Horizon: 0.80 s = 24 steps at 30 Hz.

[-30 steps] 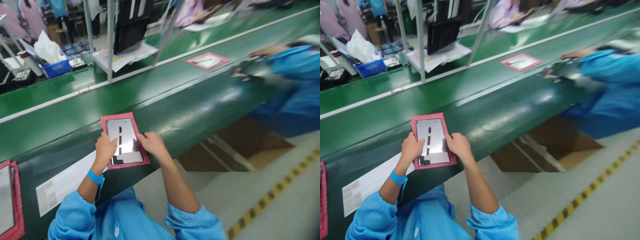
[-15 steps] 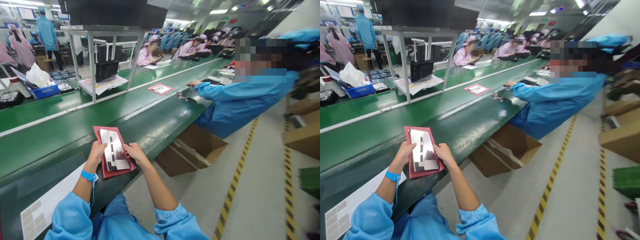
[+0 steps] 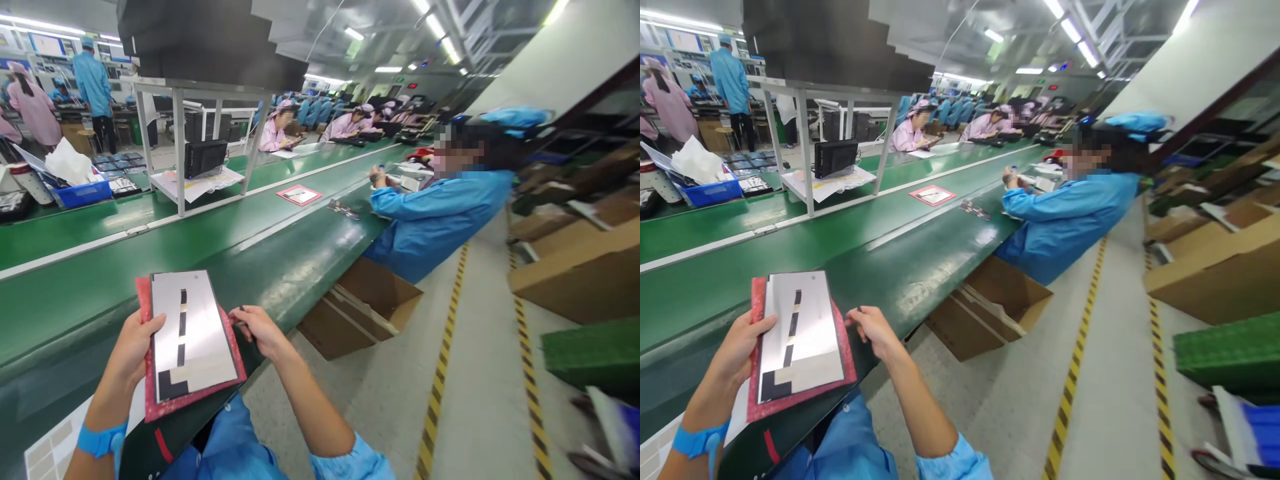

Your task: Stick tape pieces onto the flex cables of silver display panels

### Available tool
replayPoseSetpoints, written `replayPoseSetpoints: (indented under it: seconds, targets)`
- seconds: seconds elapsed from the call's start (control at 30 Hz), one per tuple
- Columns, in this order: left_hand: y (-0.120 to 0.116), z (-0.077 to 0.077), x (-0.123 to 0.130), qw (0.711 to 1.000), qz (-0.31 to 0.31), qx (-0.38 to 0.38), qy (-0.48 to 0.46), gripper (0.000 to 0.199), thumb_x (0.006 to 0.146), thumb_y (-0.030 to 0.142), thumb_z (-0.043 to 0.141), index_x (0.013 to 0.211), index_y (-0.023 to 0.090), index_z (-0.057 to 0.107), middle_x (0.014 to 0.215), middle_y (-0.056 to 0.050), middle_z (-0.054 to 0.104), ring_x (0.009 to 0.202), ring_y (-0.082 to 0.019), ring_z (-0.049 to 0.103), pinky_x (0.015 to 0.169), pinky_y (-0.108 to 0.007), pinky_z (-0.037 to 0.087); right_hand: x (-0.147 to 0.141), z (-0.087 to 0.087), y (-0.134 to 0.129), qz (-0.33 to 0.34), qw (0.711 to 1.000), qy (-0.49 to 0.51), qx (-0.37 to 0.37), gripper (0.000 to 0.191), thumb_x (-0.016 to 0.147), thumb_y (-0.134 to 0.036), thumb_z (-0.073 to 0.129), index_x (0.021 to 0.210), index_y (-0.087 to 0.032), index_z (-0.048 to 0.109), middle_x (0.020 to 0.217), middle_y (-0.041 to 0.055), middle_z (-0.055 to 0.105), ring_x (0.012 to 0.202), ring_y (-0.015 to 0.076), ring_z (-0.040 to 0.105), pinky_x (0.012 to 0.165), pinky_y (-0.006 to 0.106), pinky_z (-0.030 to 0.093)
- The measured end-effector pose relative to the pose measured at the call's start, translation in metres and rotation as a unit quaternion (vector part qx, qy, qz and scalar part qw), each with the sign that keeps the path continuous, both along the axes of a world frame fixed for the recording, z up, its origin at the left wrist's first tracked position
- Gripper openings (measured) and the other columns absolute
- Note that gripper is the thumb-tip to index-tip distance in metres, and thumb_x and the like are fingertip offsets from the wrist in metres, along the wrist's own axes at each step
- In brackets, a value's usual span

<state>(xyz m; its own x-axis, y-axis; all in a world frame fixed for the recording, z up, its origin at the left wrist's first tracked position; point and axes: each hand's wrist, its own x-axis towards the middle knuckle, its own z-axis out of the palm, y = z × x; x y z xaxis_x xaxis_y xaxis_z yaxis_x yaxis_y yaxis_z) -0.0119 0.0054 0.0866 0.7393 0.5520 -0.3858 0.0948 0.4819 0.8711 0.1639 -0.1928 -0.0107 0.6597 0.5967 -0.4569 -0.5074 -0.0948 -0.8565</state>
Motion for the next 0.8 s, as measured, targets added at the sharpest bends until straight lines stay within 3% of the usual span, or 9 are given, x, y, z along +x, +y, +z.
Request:
replayPoseSetpoints:
  seconds: [0.13,0.2,0.27,0.47,0.53,0.63,0.7,0.8]
  targets:
    - [0.005,0.01,-0.029,1.0,0.006,-0.012,0.023,0.053,0.067,0.019,0.085,0.117,0.012,0.067,0.09,-0.012,0.078,0.071,-0.032,0.076,0.059,-0.04,0.066,-0.038,0.012,0.019,0.093,0.993,0.054,0.059,0.062,0.094,-0.075,0.064,0.076,-0.017,0.052,0.053,-0.0083,0.037,0.039,0.0043,0.022,0.036,0.018,0.018]
    - [0.007,0.013,-0.043,0.999,0.003,-0.016,0.033,0.054,0.066,0.021,0.087,0.115,0.013,0.068,0.087,-0.011,0.078,0.066,-0.032,0.075,0.057,-0.041,0.066,-0.053,0.02,0.027,0.129,0.985,0.072,0.086,0.073,0.083,-0.091,0.059,0.076,-0.019,0.051,0.05,-0.0087,0.035,0.037,0.0049,0.017,0.035,0.02,0.015]
    - [0.008,0.016,-0.057,0.999,0.004,-0.021,0.044,0.058,0.062,0.023,0.09,0.115,0.013,0.068,0.085,-0.011,0.077,0.063,-0.033,0.075,0.054,-0.043,0.065,-0.065,0.03,0.032,0.148,0.98,0.07,0.114,0.078,0.076,-0.096,0.06,0.08,-0.019,0.053,0.05,-0.0092,0.036,0.037,0.0048,0.016,0.035,0.021,0.015]
    - [0.015,0.007,-0.1,0.997,0.035,-0.035,0.062,0.07,0.058,0.029,0.097,0.121,0.017,0.068,0.093,-0.01,0.079,0.068,-0.034,0.077,0.06,-0.045,0.067,-0.088,0.054,0.044,0.16,0.975,-0.003,0.157,0.058,0.07,-0.057,0.093,0.097,-0.015,0.065,0.063,-0.0065,0.052,0.04,0.0026,0.025,0.036,0.019,0.015]
    - [0.016,0.003,-0.114,0.998,0.026,-0.031,0.057,0.076,0.058,0.035,0.101,0.124,0.018,0.068,0.101,-0.01,0.079,0.074,-0.035,0.078,0.066,-0.047,0.069,-0.096,0.058,0.05,0.171,0.971,-0.018,0.167,0.059,0.068,-0.052,0.095,0.105,-0.016,0.068,0.072,-0.0039,0.058,0.047,0.0051,0.039,0.041,0.018,0.028]
    - [0.019,-0.001,-0.136,0.998,0.021,-0.012,0.061,0.082,0.059,0.043,0.103,0.129,0.021,0.068,0.114,-0.01,0.078,0.088,-0.037,0.078,0.073,-0.046,0.07,-0.109,0.063,0.06,0.182,0.963,-0.046,0.194,0.059,0.064,-0.05,0.096,0.105,-0.018,0.07,0.085,-0.0002,0.065,0.073,0.0139,0.06,0.068,0.024,0.05]
    - [0.022,-0.005,-0.153,0.997,0.034,0.018,0.064,0.079,0.062,0.046,0.102,0.13,0.022,0.068,0.12,-0.008,0.077,0.099,-0.037,0.077,0.08,-0.043,0.07,-0.116,0.066,0.065,0.192,0.956,-0.073,0.208,0.054,0.065,-0.049,0.096,0.102,-0.017,0.072,0.088,0.001,0.066,0.081,0.0158,0.06,0.077,0.027,0.049]
    - [0.031,-0.018,-0.185,0.989,0.083,0.064,0.101,0.072,0.06,0.045,0.102,0.123,0.024,0.073,0.118,-0.003,0.078,0.11,-0.036,0.074,0.083,-0.033,0.069,-0.126,0.07,0.071,0.214,0.944,-0.114,0.225,0.045,0.068,-0.046,0.094,0.095,-0.016,0.073,0.084,0.0001,0.064,0.073,0.0128,0.052,0.072,0.025,0.043]
